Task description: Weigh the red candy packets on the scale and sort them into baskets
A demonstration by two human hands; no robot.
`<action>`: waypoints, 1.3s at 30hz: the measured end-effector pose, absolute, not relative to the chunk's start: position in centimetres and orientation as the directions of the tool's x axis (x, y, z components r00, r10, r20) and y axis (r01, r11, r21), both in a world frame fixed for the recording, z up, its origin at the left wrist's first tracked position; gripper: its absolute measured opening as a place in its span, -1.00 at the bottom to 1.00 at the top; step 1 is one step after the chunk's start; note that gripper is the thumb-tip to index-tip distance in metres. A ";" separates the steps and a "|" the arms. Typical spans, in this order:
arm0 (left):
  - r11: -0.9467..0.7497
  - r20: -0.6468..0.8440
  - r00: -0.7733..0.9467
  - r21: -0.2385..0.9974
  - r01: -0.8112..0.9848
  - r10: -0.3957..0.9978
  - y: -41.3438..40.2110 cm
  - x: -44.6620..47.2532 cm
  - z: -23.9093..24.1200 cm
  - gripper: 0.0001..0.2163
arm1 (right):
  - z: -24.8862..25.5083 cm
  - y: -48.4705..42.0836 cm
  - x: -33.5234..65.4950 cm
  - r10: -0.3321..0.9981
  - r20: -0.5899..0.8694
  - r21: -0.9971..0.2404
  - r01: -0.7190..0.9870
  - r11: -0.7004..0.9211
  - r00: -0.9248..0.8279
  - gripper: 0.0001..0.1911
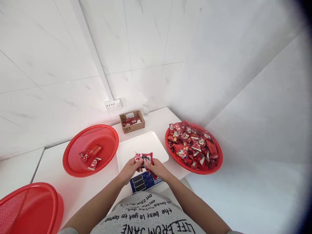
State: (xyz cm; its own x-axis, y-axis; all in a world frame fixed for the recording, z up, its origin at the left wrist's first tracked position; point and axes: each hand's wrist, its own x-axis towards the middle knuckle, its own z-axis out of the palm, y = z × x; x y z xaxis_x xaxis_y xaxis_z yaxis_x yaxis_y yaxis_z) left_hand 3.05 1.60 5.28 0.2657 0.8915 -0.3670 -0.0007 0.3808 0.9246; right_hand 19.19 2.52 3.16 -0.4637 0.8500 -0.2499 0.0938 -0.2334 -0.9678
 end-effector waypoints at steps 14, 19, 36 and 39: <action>0.505 -0.488 0.304 0.863 0.025 0.819 1.6 3.0 5.6 -0.52 | 3.1 2.5 19.2 0.860 -0.259 -0.955 0.252 -0.159 -0.440 -0.57; 0.504 -0.478 0.311 0.863 -0.005 0.821 1.7 3.1 5.6 -0.53 | 2.4 2.3 19.0 0.868 -0.239 -0.947 0.303 -0.109 -0.435 -0.65; 0.475 -0.455 0.270 0.880 -0.008 0.849 1.5 2.9 5.1 -0.59 | 2.3 2.2 19.3 0.849 -0.227 -0.967 0.218 -0.136 -0.478 -0.51; 0.471 -0.451 0.310 0.882 0.013 0.837 1.5 2.9 5.3 -0.60 | 2.8 2.3 19.6 0.848 -0.200 -0.976 0.175 -0.128 -0.490 -0.44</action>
State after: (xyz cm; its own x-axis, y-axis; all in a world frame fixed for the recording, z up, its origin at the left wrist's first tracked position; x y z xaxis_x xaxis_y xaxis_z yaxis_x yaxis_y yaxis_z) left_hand 2.88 1.51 5.30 0.3100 0.8368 -0.4514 0.0133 0.4709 0.8821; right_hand 19.65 2.31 2.79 -0.4905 0.8483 -0.1998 0.1755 -0.1284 -0.9761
